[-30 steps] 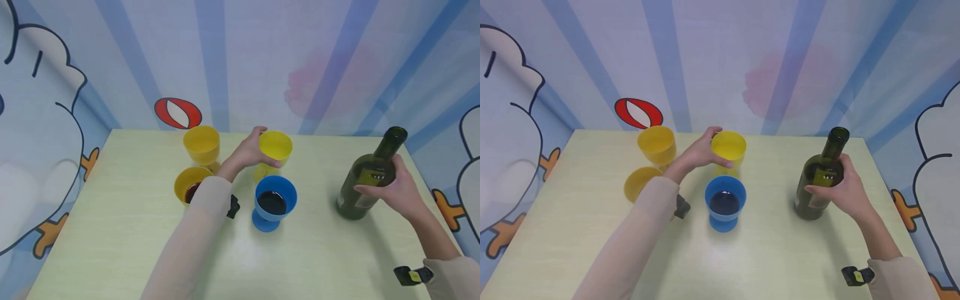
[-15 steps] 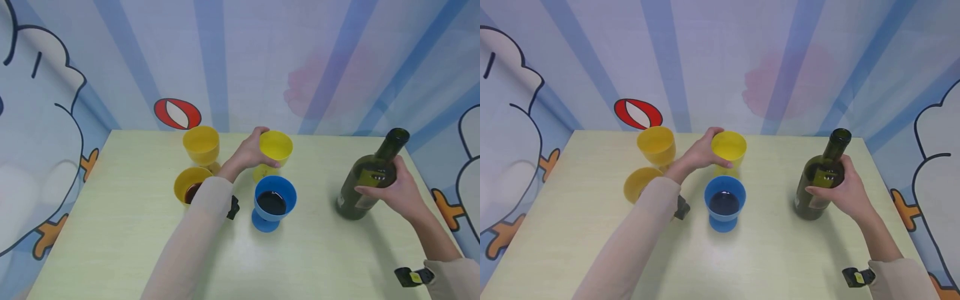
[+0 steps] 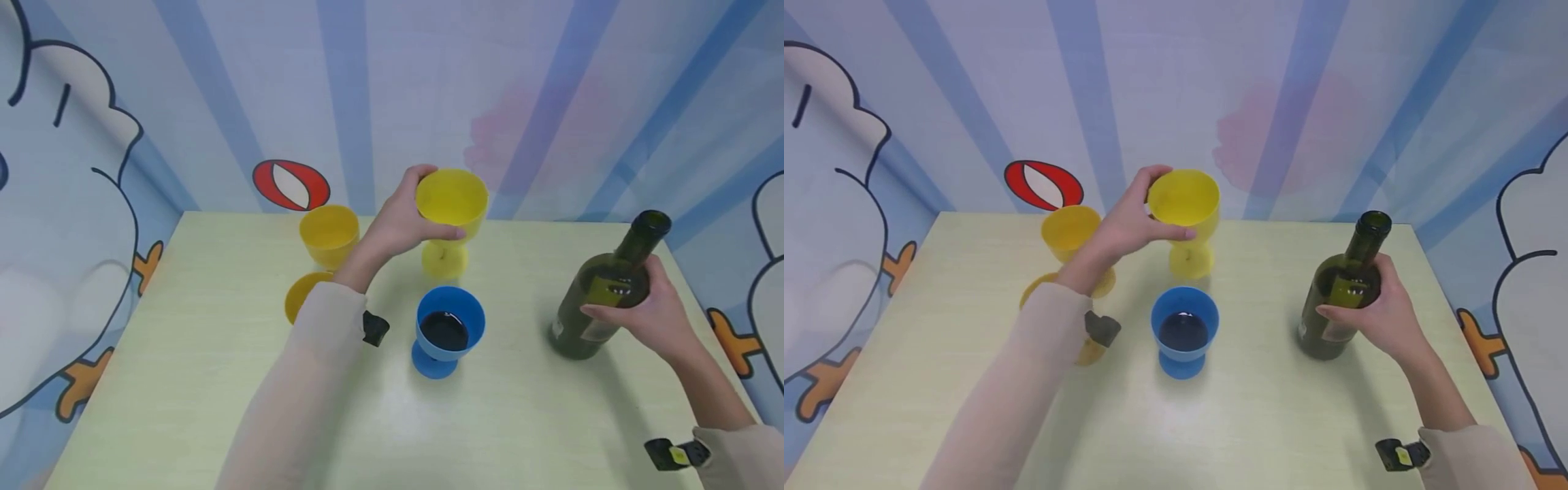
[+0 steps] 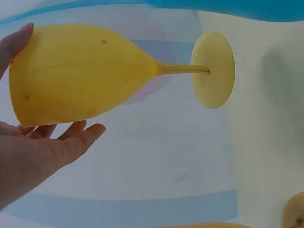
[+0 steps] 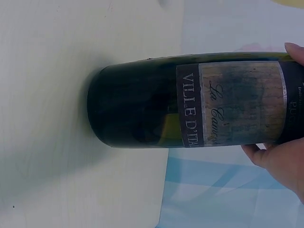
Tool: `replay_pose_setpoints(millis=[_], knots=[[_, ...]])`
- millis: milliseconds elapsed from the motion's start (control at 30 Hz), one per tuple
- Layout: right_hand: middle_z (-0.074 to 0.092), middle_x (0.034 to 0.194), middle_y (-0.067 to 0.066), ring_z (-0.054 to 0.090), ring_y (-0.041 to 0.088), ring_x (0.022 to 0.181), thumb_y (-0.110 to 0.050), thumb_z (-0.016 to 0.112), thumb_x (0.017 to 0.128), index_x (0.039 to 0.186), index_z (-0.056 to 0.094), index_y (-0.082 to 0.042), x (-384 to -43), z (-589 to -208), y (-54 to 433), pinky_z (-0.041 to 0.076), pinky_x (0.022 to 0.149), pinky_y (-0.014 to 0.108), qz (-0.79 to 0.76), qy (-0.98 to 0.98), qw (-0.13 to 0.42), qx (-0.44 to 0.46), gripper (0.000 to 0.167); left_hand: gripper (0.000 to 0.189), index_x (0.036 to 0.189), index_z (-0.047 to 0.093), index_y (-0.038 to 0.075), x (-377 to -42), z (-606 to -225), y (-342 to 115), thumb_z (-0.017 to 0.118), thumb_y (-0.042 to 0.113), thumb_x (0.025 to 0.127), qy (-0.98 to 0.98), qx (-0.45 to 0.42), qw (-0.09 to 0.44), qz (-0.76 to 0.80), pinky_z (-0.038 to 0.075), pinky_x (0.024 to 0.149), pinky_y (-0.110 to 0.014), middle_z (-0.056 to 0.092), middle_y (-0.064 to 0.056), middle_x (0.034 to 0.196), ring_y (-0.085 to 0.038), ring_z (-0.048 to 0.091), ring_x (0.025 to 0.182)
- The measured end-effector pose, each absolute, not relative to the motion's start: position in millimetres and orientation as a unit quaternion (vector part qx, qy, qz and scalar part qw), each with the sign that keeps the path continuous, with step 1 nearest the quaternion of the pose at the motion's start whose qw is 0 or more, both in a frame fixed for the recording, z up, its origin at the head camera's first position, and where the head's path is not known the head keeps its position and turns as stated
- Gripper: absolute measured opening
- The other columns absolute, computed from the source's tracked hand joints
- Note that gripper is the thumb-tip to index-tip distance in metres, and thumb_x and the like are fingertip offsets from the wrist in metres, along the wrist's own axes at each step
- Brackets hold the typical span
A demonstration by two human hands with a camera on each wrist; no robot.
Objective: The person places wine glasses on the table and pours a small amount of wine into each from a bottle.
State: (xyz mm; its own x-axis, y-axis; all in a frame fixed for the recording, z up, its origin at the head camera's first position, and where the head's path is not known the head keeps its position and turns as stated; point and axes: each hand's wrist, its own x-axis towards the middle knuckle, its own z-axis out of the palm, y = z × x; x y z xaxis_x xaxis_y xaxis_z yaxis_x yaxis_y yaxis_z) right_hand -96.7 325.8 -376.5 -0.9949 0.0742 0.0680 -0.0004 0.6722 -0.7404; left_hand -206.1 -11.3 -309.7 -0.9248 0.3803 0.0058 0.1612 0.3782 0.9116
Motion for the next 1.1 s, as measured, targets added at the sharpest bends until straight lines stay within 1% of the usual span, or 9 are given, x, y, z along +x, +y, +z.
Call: replay_pose_setpoints(millis=[67, 133, 233, 433, 500, 700, 933, 1100], knots=[[0.039, 0.122, 0.023, 0.041, 0.038, 0.105, -0.017, 0.077, 0.073, 0.136, 0.020, -0.001, -97.2, -376.3, 324.3, 0.035, 0.077, 0.056, 0.402, -0.915, 0.047, -0.016, 0.087, 0.091, 0.139, 0.024, 0.021, -200.9, -298.7, -16.8, 0.081, 0.026, 0.069, 0.811, 0.171, 0.093, 0.552, 0.042, 0.088, -0.034, 0.041, 0.001, 0.131, -0.015, 0.045, 0.107], [0.041, 0.121, 0.022, 0.043, 0.031, 0.102, -0.017, 0.078, 0.073, 0.135, 0.021, 0.000, -98.2, -376.0, 322.0, 0.037, 0.077, 0.052, 0.394, -0.918, 0.047, -0.010, 0.085, 0.090, 0.139, 0.025, 0.021, -195.2, -288.9, -22.5, 0.081, 0.026, 0.069, 0.801, 0.178, 0.085, 0.566, 0.042, 0.088, -0.033, 0.041, 0.003, 0.130, -0.014, 0.046, 0.105], [0.042, 0.119, 0.020, 0.044, 0.028, 0.100, -0.017, 0.078, 0.072, 0.133, 0.023, 0.000, -99.7, -375.5, 318.3, 0.037, 0.076, 0.049, 0.387, -0.921, 0.046, -0.001, 0.084, 0.088, 0.138, 0.025, 0.021, -187.0, -277.2, -31.3, 0.080, 0.024, 0.069, 0.785, 0.193, 0.077, 0.583, 0.042, 0.088, -0.032, 0.041, 0.004, 0.129, -0.013, 0.046, 0.105], [0.041, 0.119, 0.024, 0.043, 0.041, 0.104, -0.017, 0.078, 0.071, 0.132, 0.023, 0.001, -100.6, -373.3, 315.0, 0.036, 0.077, 0.056, 0.395, -0.918, 0.040, 0.005, 0.084, 0.086, 0.139, 0.026, 0.022, -175.1, -267.0, -43.4, 0.079, 0.023, 0.071, 0.770, 0.213, 0.065, 0.598, 0.041, 0.089, -0.035, 0.039, 0.006, 0.130, -0.012, 0.043, 0.109], [0.040, 0.119, 0.024, 0.043, 0.041, 0.104, -0.017, 0.078, 0.071, 0.132, 0.023, 0.001, -101.0, -372.2, 313.9, 0.036, 0.077, 0.057, 0.394, -0.918, 0.038, 0.008, 0.084, 0.086, 0.138, 0.026, 0.022, -172.5, -267.5, -45.4, 0.079, 0.022, 0.071, 0.766, 0.217, 0.059, 0.603, 0.041, 0.089, -0.035, 0.039, 0.006, 0.130, -0.012, 0.043, 0.109], [0.039, 0.120, 0.026, 0.043, 0.043, 0.104, -0.016, 0.078, 0.072, 0.134, 0.022, 0.001, -103.7, -369.7, 308.7, 0.037, 0.077, 0.059, 0.397, -0.917, 0.026, 0.023, 0.085, 0.087, 0.139, 0.025, 0.017, -169.1, -275.1, -47.5, 0.079, 0.017, 0.070, 0.756, 0.223, 0.056, 0.612, 0.042, 0.089, -0.035, 0.037, 0.002, 0.132, -0.014, 0.043, 0.109], [0.039, 0.123, 0.029, 0.044, 0.046, 0.104, -0.017, 0.079, 0.070, 0.139, 0.018, 0.000, -109.6, -361.6, 305.8, 0.039, 0.075, 0.059, 0.365, -0.930, 0.025, 0.045, 0.093, 0.085, 0.137, 0.028, 0.017, -166.6, -284.2, -47.6, 0.080, 0.020, 0.070, 0.766, 0.215, 0.068, 0.602, 0.043, 0.088, -0.034, 0.040, 0.002, 0.129, -0.015, 0.045, 0.107], [0.040, 0.121, 0.030, 0.045, 0.048, 0.101, -0.013, 0.080, 0.067, 0.139, 0.021, 0.001, -110.6, -347.1, 302.4, 0.040, 0.071, 0.061, 0.333, -0.939, 0.040, 0.077, 0.094, 0.084, 0.136, 0.030, 0.019, -166.2, -291.2, -45.4, 0.081, 0.022, 0.069, 0.774, 0.214, 0.068, 0.593, 0.042, 0.088, -0.036, 0.040, 0.003, 0.128, -0.015, 0.045, 0.107]])
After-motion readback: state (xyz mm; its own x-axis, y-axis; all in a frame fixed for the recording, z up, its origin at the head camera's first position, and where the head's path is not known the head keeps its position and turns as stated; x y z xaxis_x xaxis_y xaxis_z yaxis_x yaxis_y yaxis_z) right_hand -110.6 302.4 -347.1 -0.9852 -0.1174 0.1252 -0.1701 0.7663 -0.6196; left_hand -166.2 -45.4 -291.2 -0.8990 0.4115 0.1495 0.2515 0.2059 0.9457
